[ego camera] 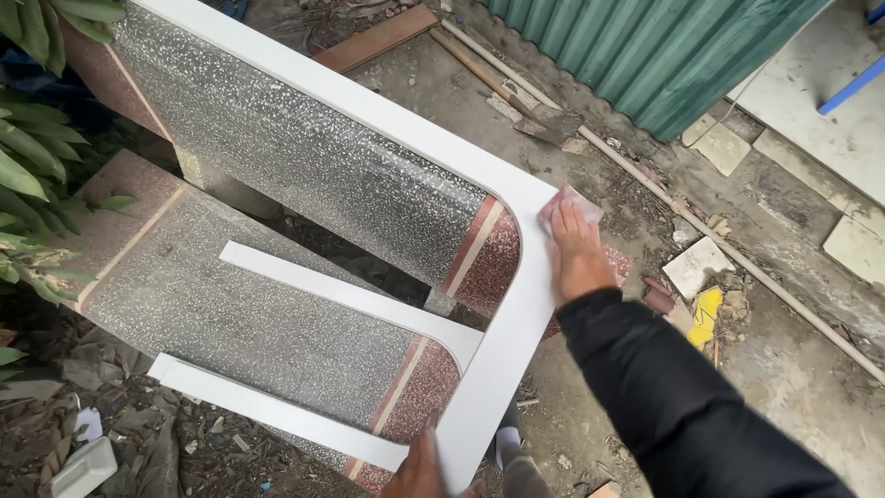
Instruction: The person sands a long, white-painted wooden frame using a sanding block. They work on the flat surfaces and edges of the frame, which is resting on a speckled stone surface. The person switches between different sanding blocks during the process.
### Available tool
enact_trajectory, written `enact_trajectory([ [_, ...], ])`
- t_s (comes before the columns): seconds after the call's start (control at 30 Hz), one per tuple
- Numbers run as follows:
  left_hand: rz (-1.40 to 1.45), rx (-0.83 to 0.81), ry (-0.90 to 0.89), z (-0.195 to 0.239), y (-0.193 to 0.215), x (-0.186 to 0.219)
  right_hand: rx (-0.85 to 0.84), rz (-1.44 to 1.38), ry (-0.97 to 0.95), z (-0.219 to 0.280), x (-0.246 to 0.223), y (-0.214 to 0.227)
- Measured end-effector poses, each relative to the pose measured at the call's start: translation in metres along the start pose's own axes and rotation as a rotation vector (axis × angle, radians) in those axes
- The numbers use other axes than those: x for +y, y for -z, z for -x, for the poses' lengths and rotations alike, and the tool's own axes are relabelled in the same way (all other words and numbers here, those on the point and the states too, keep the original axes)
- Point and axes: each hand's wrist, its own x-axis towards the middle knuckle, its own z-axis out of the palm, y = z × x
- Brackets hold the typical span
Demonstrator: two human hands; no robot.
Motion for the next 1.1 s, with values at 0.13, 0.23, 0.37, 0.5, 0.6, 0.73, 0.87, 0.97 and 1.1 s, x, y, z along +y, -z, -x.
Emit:
enact_trajectory([
  [0.13, 0.088, 0.638, -0.233, -0.011, -0.023, 0.049, -0.382, 1.026, 0.352, 0.101, -0.049, 0.028],
  [0.23, 0.144, 1.033, -0.421, -0.052, -0.043, 0.067, 0.012, 0.4, 0.443, 0.105, -0.013, 0.02],
  [0.37, 0.016, 0.111, -0.131, -0.071, 0.028, 0.139, 0.01, 0.24, 0.37, -0.031, 0.036, -0.006],
  [0.5, 0.031, 0.128, -0.252, -0.088, 0.047, 0.19, -0.151, 0.177, 0.324, -0.035, 0.035, 0.012],
  [0.6, -0.016, 0.256, -0.299, -0.113, 0.034, 0.206, -0.076, 0.202, 0.598, 0.006, 0.056, 0.036],
  [0.73, -0.02, 0.159, -0.225, -0.124, 0.04, 0.216, -0.038, 0.081, 0.715, -0.046, 0.053, 0.023],
  [0.87, -0.041, 0.177, -0.222, -0.117, 0.05, 0.225, -0.15, 0.044, 0.731, -0.15, 0.017, -0.025],
  [0.97, -0.027, 0.08, -0.169, -0.11, 0.069, 0.235, -0.152, 0.144, 0.841, -0.132, 0.037, -0.014],
  [1.1, 0.081, 0.072, -0.191, -0.11, 0.069, 0.233, -0.203, 0.093, 0.878, -0.027, 0.104, 0.046],
])
